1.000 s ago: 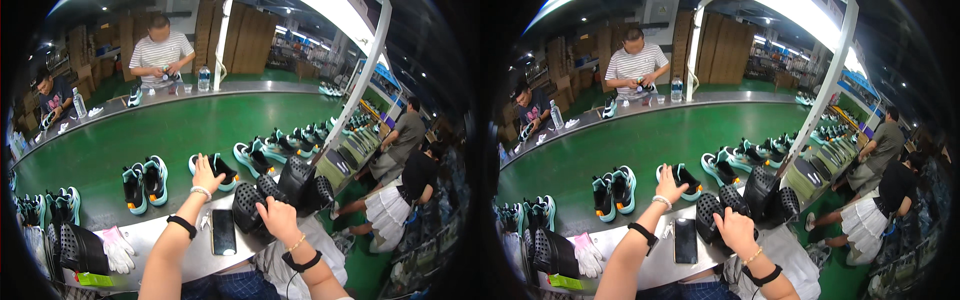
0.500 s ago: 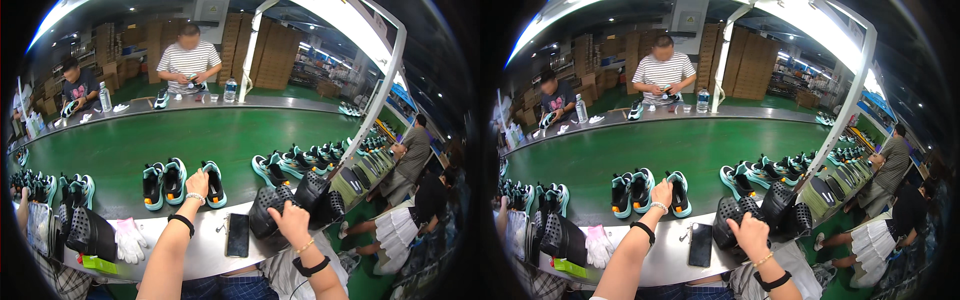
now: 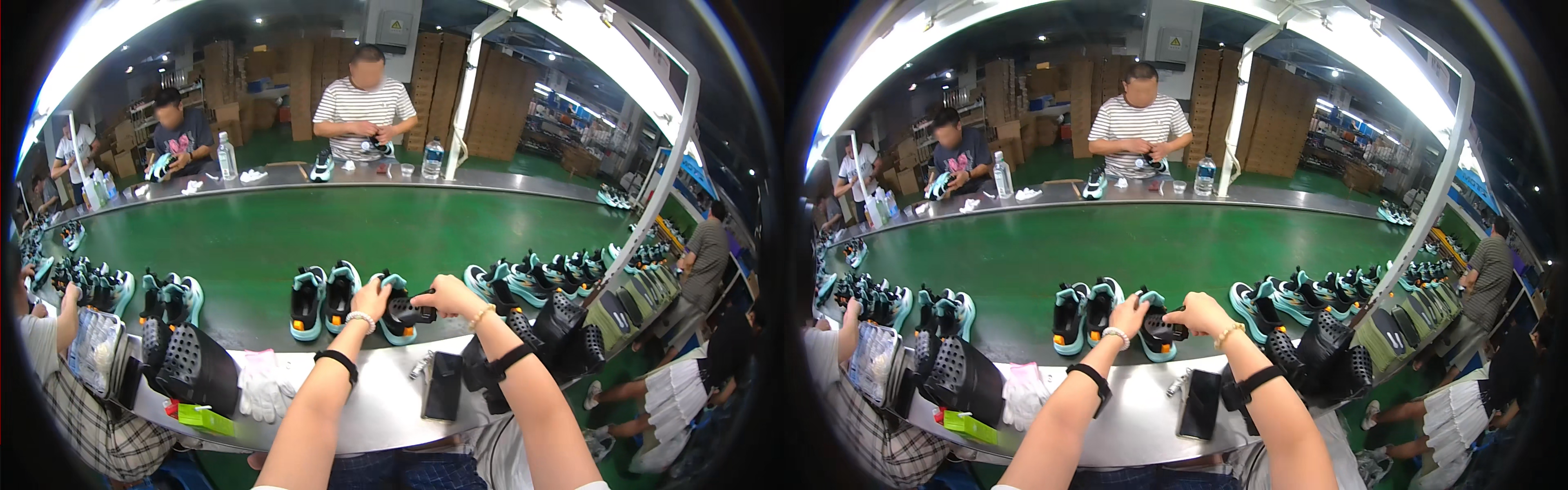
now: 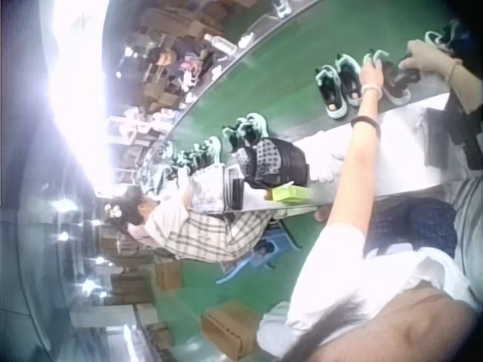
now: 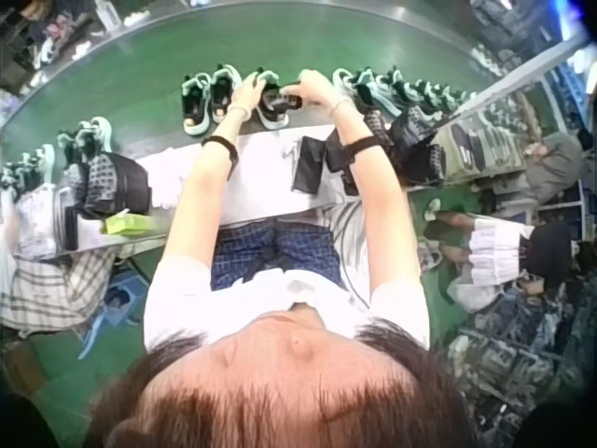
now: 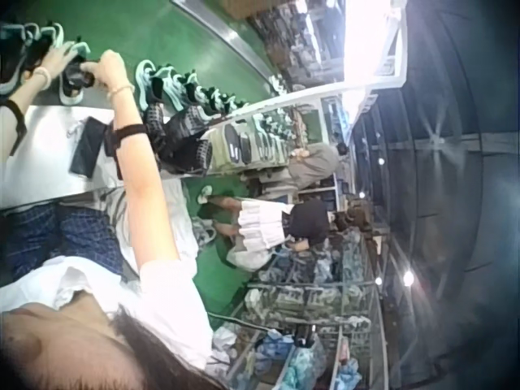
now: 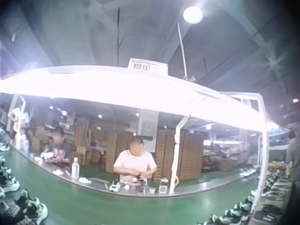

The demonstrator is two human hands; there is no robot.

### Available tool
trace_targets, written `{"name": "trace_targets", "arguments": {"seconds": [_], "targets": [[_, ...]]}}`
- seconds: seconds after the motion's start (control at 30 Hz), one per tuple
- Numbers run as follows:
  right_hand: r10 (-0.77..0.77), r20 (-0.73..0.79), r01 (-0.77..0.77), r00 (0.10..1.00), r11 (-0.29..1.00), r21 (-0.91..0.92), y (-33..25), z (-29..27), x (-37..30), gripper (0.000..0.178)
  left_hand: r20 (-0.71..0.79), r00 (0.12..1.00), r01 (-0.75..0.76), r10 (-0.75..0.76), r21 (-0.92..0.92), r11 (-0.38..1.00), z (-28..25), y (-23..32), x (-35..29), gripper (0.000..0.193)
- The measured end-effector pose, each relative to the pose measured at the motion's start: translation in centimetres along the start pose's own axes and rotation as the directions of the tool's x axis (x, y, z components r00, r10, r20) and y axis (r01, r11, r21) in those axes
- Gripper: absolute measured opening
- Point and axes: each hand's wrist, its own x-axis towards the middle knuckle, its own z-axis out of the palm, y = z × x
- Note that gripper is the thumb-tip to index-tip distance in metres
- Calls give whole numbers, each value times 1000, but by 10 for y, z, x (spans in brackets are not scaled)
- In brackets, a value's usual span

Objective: Assembling shoe components on a production line conveyor belt.

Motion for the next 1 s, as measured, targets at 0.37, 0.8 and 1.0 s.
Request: {"name": "trace_targets", "arguments": {"seconds": [0.37,0.8,1.0], "targets": [[-35,-253,-41,967,955,-292,0,91,51,45,-24,999,-23,21,-65,998,7,-2,-3,36],[4,-418,-98,909,974,-205,-8,150,84,33,-62,997,-60,45,-276,959,11,-25,-5,30],[81,-348,-145,934,976,-162,-18,142,72,35,-5,1000,-23,23,-240,970,3,-26,-10,35]]}}
